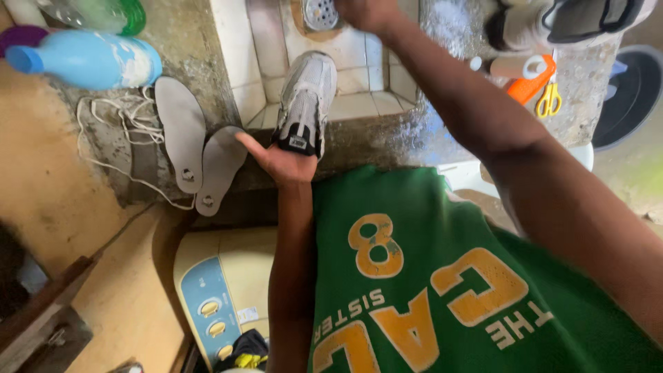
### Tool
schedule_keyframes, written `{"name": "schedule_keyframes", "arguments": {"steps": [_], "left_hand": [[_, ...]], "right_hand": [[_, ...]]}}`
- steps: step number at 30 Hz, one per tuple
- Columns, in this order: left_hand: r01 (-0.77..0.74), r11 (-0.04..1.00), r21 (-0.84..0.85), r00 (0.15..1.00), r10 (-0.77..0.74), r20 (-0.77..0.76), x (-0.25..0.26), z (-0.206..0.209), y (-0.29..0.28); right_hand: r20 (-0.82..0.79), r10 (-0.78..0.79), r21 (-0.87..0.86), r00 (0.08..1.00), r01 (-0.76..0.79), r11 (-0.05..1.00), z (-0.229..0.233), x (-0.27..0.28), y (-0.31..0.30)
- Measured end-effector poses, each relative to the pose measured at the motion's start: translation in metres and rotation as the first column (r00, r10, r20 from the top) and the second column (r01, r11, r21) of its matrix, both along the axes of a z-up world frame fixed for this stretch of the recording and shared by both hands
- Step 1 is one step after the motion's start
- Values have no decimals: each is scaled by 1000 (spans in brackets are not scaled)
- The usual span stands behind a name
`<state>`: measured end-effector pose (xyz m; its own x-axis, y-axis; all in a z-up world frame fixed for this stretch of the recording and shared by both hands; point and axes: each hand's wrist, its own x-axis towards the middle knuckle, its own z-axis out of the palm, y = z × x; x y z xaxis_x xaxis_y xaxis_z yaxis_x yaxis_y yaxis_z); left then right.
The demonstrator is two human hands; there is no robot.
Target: The person scrubs a white sneaker with a green brush and applies liquid from a small white bottle. They repeatedly scrub the shoe's upper, sole, and interior while holding it over a tiled sink area.
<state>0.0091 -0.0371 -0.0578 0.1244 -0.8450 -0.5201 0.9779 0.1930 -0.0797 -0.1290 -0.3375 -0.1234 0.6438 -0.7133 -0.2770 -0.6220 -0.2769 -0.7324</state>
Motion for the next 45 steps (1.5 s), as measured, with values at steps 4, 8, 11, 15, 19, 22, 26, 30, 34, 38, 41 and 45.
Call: {"name": "schedule_keyframes", "arguments": {"steps": [4,8,11,15,19,22,26,30,34,38,41,45], "left_hand": [[-85,988,-131,995,77,-60,-4,-13,9],[-45,986,-160,999,40,-29,-7,-11,7],[-3,1000,19,999,3,36,-8,1,-4],[44,980,-196,996,-27,88,-8,12,-11],[-44,996,-76,999,45,0,-4,13,-12],[-12,985,-173,1000,12,2,-5,13,-8],[3,998,-60,999,0,49,-2,12,-17],[-23,986,-164,995,6,-102,-1,9,-11],[1,998,-66,996,5,84,-2,15,-19],[-59,985,-161,997,49,-65,-5,8,-8],[-85,991,-105,996,83,-24,-3,6,-14],[-21,1000,-17,999,20,-26,-4,1,-17]], "right_hand": [[124,165,196,978,-187,963,107,-23,111],[-160,523,-7,837,-531,847,166,-42,165],[-272,331,-197,904,-389,900,170,-53,159],[328,424,-589,844,-168,790,176,-60,186],[-151,347,-186,926,-371,910,156,-72,171],[-2,318,-364,948,-296,883,151,-78,180],[-167,306,-344,937,-347,873,140,-72,163],[93,314,-279,945,-278,919,137,-74,175],[-212,409,-386,888,-460,800,137,-70,167],[-15,391,-477,920,-350,806,138,-70,175],[-33,450,-448,892,-416,792,140,-69,167],[-263,321,-367,910,-402,839,145,-62,146]]}}
